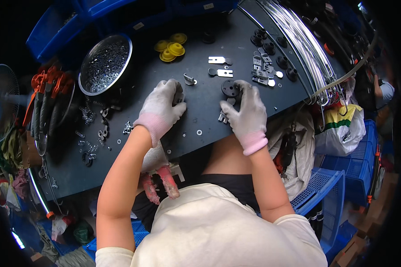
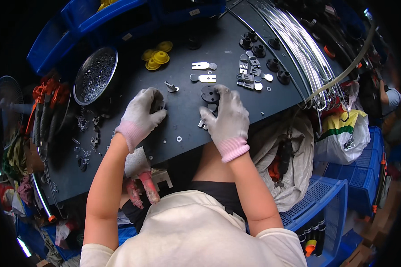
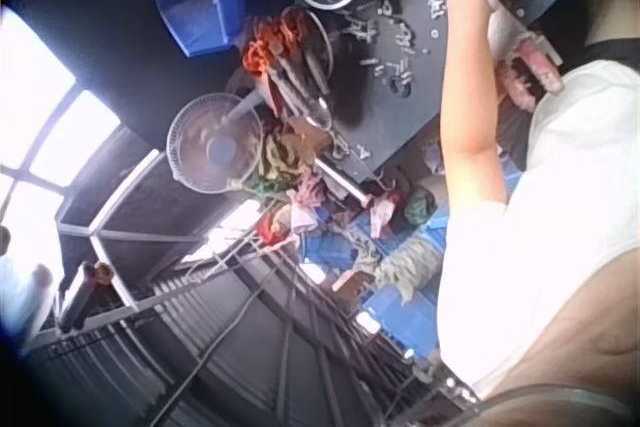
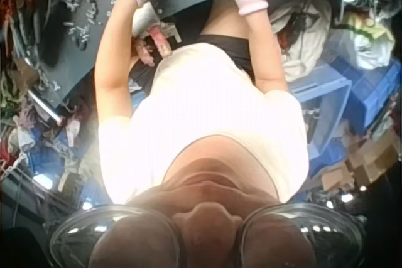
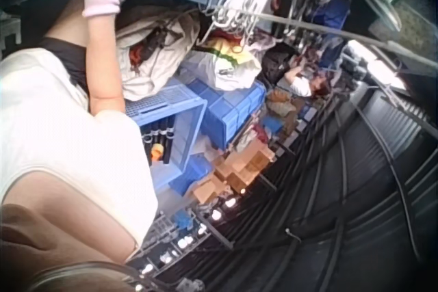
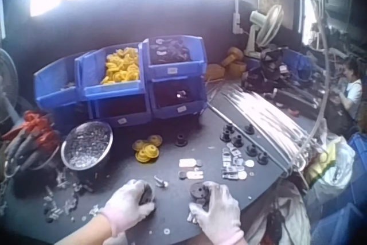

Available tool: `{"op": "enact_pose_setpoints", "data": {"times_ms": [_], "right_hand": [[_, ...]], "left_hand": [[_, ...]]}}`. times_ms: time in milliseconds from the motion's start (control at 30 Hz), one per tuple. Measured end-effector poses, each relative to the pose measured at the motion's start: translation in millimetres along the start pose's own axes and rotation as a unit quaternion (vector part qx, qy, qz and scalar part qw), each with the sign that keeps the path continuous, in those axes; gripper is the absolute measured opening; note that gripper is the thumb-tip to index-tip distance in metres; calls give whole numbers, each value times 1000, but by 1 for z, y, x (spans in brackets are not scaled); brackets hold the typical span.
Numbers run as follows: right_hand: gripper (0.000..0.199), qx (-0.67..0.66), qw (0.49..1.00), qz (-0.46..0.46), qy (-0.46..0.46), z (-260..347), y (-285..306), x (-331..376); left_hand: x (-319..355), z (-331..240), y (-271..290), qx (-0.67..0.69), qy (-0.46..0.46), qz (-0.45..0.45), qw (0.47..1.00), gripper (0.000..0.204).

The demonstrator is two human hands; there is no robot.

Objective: Assembling small plastic and metal components using a power screwdriver.

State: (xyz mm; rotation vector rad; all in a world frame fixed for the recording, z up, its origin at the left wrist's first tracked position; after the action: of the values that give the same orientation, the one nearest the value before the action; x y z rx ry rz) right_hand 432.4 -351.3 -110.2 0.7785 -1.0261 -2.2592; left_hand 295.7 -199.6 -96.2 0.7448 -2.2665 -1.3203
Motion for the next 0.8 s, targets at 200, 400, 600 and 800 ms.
{"op": "enact_pose_setpoints", "data": {"times_ms": [200,400,600,800], "right_hand": [[30,47,979,57,189,34,-11,-79],[26,158,902,332,224,42,-58,-110],[16,-110,951,-44,286,64,22,-101],[19,-672,734,84,-50,80,35,-9]], "left_hand": [[23,-8,11,343,2,-34,939,27],[47,-17,26,550,34,-41,833,33],[60,-11,28,608,33,-51,792,36],[67,-20,32,653,-6,-130,746,30]]}}
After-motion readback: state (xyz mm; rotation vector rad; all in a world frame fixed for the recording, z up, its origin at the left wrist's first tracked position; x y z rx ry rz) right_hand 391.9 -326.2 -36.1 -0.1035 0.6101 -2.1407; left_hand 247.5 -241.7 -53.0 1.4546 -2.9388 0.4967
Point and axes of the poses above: each hand's wrist, its own x-axis away from the middle knuckle, its own y-axis out of the back of the hand, z = x × y, the point moved 6 cm from there along -x, towards the middle knuckle
